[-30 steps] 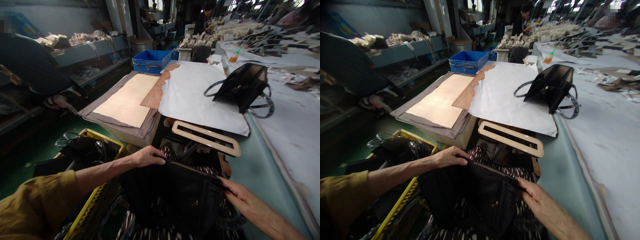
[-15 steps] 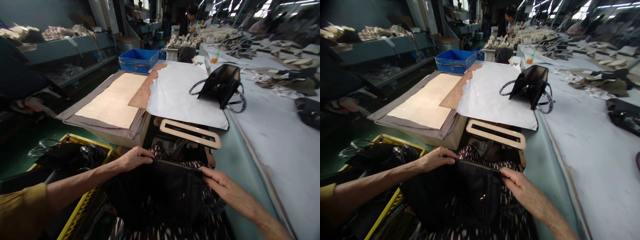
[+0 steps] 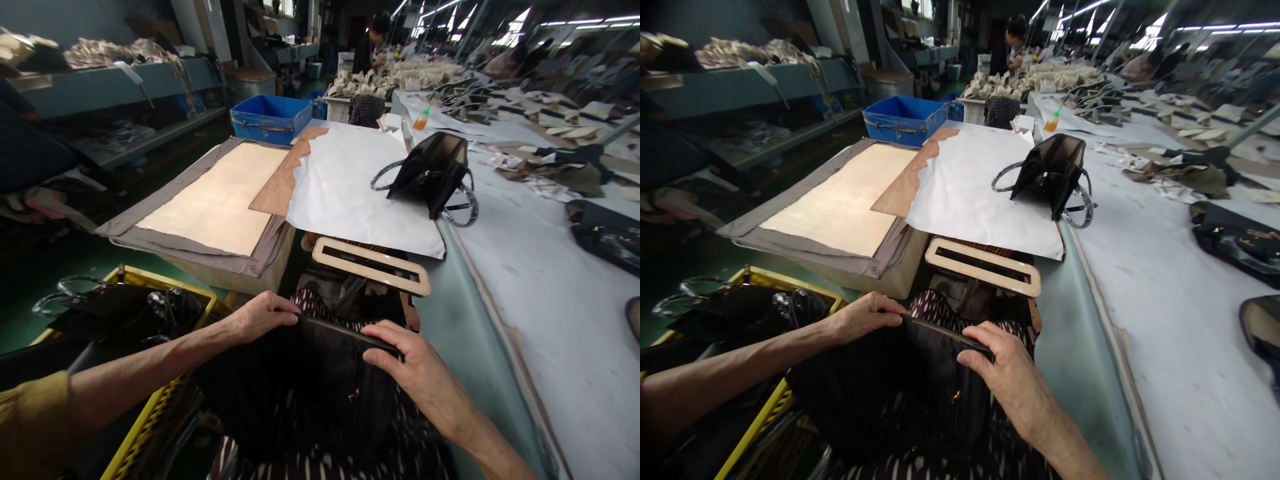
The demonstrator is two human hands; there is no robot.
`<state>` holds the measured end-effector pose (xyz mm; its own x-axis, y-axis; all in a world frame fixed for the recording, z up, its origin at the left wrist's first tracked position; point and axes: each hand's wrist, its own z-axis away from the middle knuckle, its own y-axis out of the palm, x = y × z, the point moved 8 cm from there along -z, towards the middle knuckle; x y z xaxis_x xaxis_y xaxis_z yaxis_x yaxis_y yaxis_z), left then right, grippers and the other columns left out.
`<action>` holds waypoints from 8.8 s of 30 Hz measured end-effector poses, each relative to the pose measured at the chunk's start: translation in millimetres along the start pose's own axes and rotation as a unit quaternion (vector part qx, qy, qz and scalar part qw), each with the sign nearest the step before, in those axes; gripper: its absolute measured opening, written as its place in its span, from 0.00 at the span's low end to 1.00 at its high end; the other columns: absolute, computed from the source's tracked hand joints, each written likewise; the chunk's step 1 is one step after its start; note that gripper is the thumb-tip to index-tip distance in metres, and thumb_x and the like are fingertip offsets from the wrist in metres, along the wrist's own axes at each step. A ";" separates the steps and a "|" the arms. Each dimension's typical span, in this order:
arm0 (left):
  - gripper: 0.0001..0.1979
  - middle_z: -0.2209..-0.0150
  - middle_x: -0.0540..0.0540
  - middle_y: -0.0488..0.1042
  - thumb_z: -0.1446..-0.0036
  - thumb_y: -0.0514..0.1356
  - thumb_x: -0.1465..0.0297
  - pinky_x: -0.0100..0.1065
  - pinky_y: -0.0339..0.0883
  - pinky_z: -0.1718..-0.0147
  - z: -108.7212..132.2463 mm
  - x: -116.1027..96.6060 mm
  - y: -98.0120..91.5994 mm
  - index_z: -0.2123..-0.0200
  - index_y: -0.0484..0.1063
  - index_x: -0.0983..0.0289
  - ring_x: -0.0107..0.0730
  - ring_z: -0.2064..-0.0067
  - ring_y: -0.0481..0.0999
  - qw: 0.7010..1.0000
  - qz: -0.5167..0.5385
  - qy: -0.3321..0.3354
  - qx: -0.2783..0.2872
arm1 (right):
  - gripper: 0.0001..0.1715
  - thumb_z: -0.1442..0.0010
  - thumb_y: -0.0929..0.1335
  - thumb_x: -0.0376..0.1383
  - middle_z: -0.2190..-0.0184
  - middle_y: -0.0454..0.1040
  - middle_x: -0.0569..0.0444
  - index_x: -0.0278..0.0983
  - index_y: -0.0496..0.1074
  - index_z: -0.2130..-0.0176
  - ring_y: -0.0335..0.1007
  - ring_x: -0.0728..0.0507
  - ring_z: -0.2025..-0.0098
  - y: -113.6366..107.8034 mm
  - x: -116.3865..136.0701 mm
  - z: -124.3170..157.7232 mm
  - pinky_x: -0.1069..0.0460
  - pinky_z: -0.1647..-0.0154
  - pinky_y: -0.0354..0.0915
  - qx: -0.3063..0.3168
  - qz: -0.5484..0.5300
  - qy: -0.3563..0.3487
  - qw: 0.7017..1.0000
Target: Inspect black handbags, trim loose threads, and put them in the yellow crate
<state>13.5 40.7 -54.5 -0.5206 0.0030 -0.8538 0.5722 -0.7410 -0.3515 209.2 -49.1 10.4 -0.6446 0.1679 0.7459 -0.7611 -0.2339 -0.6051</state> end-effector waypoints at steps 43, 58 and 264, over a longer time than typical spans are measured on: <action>0.14 0.71 0.49 0.75 0.53 0.58 0.63 0.26 0.60 0.66 11.8 -16.9 -3.7 0.65 0.77 0.61 0.33 0.65 0.70 0.994 -0.095 -0.040 -0.038 | 0.14 0.42 0.63 0.41 0.79 0.75 0.54 0.41 0.70 0.76 0.72 0.44 0.73 36.6 42.6 -42.7 0.53 0.78 0.46 0.017 0.377 -0.025 0.926; 0.16 0.67 0.49 0.74 0.53 0.60 0.66 0.28 0.61 0.63 14.1 -20.5 -4.2 0.58 0.73 0.59 0.34 0.62 0.70 0.991 -0.134 -0.008 -0.012 | 0.11 0.43 0.63 0.39 0.73 0.76 0.55 0.42 0.74 0.70 0.71 0.45 0.65 69.4 61.8 -68.7 0.54 0.68 0.55 0.062 0.254 -0.073 0.962; 0.11 0.68 0.54 0.66 0.42 0.48 0.75 0.35 0.57 0.63 10.5 -22.2 1.0 0.70 0.69 0.63 0.33 0.64 0.59 0.863 -0.419 0.198 -0.203 | 0.13 0.41 0.59 0.34 0.74 0.71 0.52 0.37 0.67 0.74 0.66 0.46 0.68 56.7 21.1 -76.7 0.54 0.68 0.55 0.045 0.306 -0.004 0.951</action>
<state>18.9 32.9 -31.9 -0.6475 0.7123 -0.2708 0.3164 -0.0719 -0.9459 146.8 14.6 -29.5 -0.9639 -0.0326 0.2643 -0.2346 -0.3658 -0.9006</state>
